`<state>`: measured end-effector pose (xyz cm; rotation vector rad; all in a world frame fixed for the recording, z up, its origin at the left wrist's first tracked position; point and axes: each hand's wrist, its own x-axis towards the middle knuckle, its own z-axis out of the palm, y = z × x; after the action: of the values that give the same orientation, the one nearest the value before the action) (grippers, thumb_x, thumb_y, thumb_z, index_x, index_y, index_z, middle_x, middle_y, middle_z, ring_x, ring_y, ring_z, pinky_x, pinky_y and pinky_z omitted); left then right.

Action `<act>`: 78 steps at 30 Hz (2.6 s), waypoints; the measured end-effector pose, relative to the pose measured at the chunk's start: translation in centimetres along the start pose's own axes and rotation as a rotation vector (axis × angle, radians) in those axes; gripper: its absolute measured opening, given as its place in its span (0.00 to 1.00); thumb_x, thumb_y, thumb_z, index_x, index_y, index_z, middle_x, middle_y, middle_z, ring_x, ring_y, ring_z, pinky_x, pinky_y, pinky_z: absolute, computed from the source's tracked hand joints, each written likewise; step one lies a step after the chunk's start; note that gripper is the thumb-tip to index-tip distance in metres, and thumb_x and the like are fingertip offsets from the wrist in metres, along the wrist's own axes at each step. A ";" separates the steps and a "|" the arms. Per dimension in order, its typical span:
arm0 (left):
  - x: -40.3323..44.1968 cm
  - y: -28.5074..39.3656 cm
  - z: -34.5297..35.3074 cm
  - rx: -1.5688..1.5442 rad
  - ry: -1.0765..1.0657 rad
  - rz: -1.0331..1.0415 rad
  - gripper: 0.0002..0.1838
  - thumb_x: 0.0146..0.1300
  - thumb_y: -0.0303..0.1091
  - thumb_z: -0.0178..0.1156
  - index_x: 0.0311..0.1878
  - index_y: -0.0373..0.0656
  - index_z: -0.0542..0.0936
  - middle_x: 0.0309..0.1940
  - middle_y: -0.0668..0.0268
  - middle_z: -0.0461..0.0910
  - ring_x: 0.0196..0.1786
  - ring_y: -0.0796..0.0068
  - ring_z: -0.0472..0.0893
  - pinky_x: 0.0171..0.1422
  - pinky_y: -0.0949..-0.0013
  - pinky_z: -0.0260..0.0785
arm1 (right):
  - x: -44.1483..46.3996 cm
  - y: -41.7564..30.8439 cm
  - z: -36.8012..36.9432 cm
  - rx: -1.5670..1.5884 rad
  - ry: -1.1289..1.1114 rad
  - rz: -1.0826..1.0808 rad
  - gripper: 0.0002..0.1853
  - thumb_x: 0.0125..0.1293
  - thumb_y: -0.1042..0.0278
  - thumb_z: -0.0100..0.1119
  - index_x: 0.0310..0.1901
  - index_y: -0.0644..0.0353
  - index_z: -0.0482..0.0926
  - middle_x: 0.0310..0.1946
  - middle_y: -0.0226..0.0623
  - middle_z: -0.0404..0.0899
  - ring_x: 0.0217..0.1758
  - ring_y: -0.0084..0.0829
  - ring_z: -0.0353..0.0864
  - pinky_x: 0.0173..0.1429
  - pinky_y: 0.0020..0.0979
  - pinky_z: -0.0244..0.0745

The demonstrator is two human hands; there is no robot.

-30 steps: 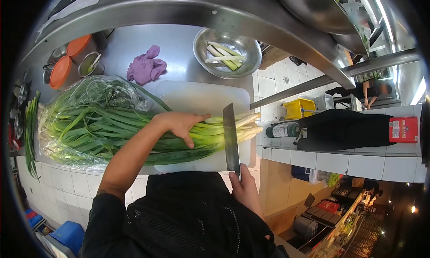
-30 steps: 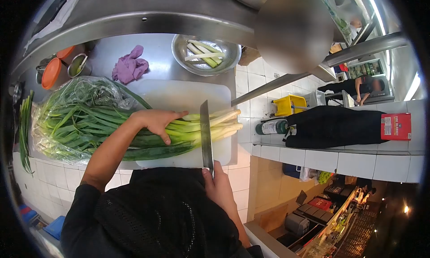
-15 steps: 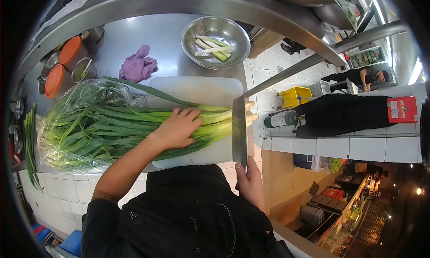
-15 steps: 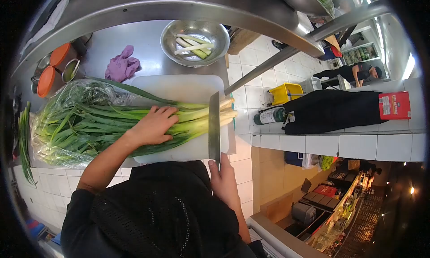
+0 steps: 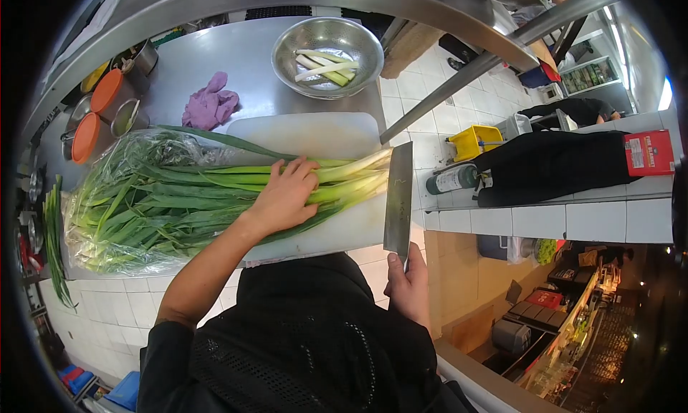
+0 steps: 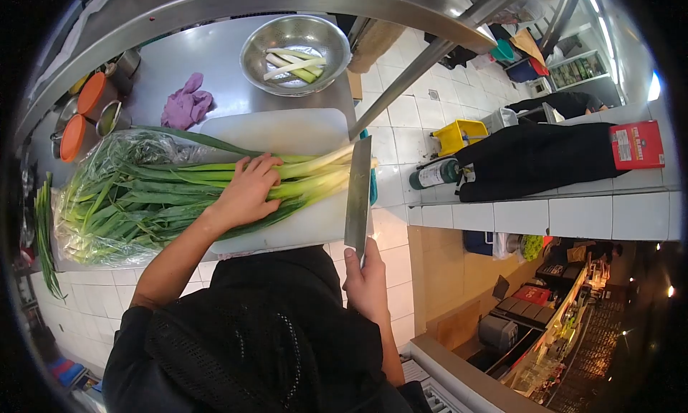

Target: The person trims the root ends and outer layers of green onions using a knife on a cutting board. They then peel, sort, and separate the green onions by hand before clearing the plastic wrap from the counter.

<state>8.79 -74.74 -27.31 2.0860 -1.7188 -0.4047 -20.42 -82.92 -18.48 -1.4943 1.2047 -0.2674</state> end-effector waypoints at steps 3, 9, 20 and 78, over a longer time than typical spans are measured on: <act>0.6 0.2 0.3 -0.013 -0.025 -0.029 0.18 0.61 0.38 0.72 0.49 0.39 0.80 0.74 0.54 0.70 0.84 0.47 0.62 0.84 0.33 0.52 | 0.0 0.3 -0.4 -0.001 -0.022 0.000 0.15 0.84 0.65 0.56 0.62 0.66 0.74 0.27 0.33 0.76 0.21 0.21 0.71 0.26 0.30 0.68; 1.1 -0.3 -0.1 -0.041 -0.056 -0.026 0.24 0.60 0.42 0.76 0.54 0.40 0.80 0.73 0.53 0.70 0.83 0.50 0.63 0.83 0.30 0.53 | 0.4 0.6 -0.3 -0.076 -0.087 -0.047 0.16 0.83 0.65 0.57 0.62 0.68 0.75 0.31 0.43 0.82 0.27 0.34 0.78 0.36 0.37 0.76; 9.3 -7.4 -0.2 -0.152 -0.437 -0.199 0.37 0.78 0.61 0.56 0.78 0.44 0.73 0.77 0.52 0.72 0.80 0.47 0.70 0.82 0.42 0.60 | 1.3 -0.1 1.2 -0.189 -0.186 -0.127 0.16 0.82 0.64 0.57 0.61 0.67 0.76 0.37 0.63 0.84 0.42 0.64 0.84 0.49 0.47 0.78; 7.4 0.8 -1.5 -0.014 -0.119 -0.228 0.57 0.41 0.59 0.86 0.72 0.35 0.74 0.65 0.46 0.78 0.68 0.44 0.77 0.77 0.45 0.63 | 15.3 4.6 4.4 -0.751 -0.440 -0.421 0.14 0.72 0.72 0.51 0.57 0.65 0.72 0.34 0.56 0.87 0.37 0.61 0.88 0.42 0.61 0.81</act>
<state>10.29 -81.91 -25.37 2.2972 -1.5397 -0.6180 -12.74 -91.41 -30.42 -2.3099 0.6360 0.2692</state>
